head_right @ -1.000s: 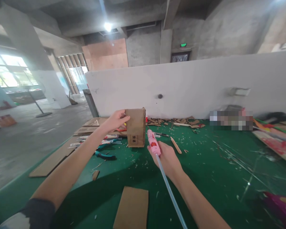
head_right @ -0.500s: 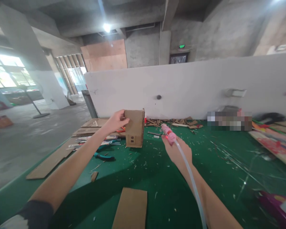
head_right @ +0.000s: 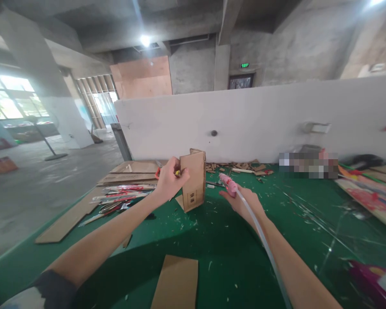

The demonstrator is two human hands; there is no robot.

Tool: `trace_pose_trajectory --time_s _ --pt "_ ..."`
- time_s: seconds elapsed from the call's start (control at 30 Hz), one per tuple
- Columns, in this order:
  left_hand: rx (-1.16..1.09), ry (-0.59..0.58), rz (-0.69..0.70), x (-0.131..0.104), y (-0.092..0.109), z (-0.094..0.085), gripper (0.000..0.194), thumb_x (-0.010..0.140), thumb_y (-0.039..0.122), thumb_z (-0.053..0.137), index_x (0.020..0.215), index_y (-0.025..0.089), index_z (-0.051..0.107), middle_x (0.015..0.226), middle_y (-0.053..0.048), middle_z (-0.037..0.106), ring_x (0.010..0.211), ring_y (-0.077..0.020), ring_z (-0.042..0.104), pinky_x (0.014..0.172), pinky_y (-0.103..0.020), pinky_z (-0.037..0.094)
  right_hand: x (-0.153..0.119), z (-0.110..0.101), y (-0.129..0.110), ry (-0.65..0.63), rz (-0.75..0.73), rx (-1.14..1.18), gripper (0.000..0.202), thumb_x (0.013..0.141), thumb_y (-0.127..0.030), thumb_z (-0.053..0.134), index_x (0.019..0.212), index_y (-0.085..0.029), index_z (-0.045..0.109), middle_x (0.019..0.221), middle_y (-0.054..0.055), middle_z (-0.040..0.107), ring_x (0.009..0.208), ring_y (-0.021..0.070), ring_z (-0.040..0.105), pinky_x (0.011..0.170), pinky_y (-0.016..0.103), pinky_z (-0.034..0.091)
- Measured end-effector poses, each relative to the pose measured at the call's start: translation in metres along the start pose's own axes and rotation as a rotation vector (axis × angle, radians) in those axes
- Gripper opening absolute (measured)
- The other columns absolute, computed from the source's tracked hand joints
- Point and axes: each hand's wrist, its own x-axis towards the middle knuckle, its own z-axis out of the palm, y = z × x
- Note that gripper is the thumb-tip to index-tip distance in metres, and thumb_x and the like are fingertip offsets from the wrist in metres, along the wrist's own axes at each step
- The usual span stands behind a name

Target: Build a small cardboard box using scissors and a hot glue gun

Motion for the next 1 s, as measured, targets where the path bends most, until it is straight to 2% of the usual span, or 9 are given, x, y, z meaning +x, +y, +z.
trace_pose_trajectory --time_s 0.17,0.23,0.37,0.5,0.6,0.7,0.83,1.0 --pt "0.03 -0.01 0.034 -0.009 0.002 0.01 0.021 0.078 0.027 0.052 0.072 0.021 0.032 0.067 0.004 0.047 0.06 -0.0098 0.045 0.055 -0.022 0.033 0.011 0.017 -0.004 -0.065 0.016 0.015 0.051 0.081 -0.067 0.041 0.088 -0.023 0.066 0.046 -0.001 0.056 0.045 0.0155 0.057 0.05 0.025 0.037" --pt "0.035 -0.013 0.029 -0.01 -0.001 0.011 0.023 0.078 0.028 0.052 0.072 0.022 0.031 0.065 0.005 0.045 0.057 -0.0096 0.044 0.054 -0.022 0.032 0.014 0.025 -0.005 -0.085 0.011 0.052 0.049 0.082 -0.066 0.042 0.086 -0.023 0.065 0.047 -0.002 0.056 0.043 0.0141 0.055 0.048 0.024 0.037" --pt "0.066 -0.003 0.026 -0.012 -0.007 0.011 0.024 0.077 0.029 0.053 0.073 0.022 0.03 0.059 0.007 0.041 0.051 -0.0095 0.042 0.05 -0.022 0.029 0.017 0.034 -0.004 -0.04 -0.043 0.026 0.046 0.083 -0.065 0.042 0.099 -0.028 0.065 0.055 -0.002 0.061 0.049 0.0156 0.058 0.051 0.025 0.038" --pt "0.078 0.012 0.048 -0.015 -0.009 0.013 0.019 0.078 0.029 0.052 0.079 0.022 0.034 0.059 0.006 0.043 0.051 -0.01 0.045 0.049 -0.022 0.031 0.018 0.035 -0.005 0.029 -0.129 -0.032 0.042 0.085 -0.059 0.042 0.11 -0.032 0.063 0.08 0.002 0.07 0.072 0.0204 0.065 0.063 0.027 0.044" --pt "0.06 0.024 0.064 -0.017 -0.01 0.015 0.019 0.079 0.028 0.053 0.084 0.021 0.036 0.06 0.006 0.046 0.05 -0.0104 0.047 0.048 -0.021 0.031 0.02 0.033 -0.008 0.014 -0.239 0.0 0.037 0.087 -0.053 0.044 0.116 -0.036 0.06 0.093 -0.001 0.071 0.084 0.0208 0.064 0.07 0.028 0.046" --pt "0.018 0.002 0.074 -0.018 -0.012 0.017 0.02 0.08 0.028 0.052 0.092 0.02 0.037 0.059 0.006 0.048 0.049 -0.0108 0.05 0.046 -0.021 0.031 0.026 0.032 -0.01 -0.028 -0.294 0.035 0.037 0.087 -0.052 0.044 0.117 -0.037 0.06 0.097 -0.001 0.071 0.086 0.0203 0.064 0.073 0.028 0.046" --pt "0.002 -0.038 0.079 -0.019 -0.014 0.018 0.028 0.081 0.027 0.052 0.103 0.018 0.038 0.054 0.007 0.049 0.046 -0.0115 0.051 0.045 -0.021 0.031 0.037 0.036 -0.01 -0.055 -0.23 -0.028 0.043 0.086 -0.059 0.04 0.115 -0.034 0.061 0.1 0.001 0.07 0.089 0.0204 0.064 0.074 0.028 0.046" --pt "0.048 -0.062 0.078 -0.019 -0.012 0.017 0.037 0.082 0.027 0.051 0.114 0.016 0.037 0.053 0.007 0.05 0.045 -0.0123 0.052 0.045 -0.021 0.032 0.044 0.04 -0.013 -0.049 -0.039 -0.195 0.059 0.083 -0.07 0.033 0.105 -0.026 0.065 0.095 0.009 0.07 0.084 0.0253 0.066 0.07 0.031 0.045"
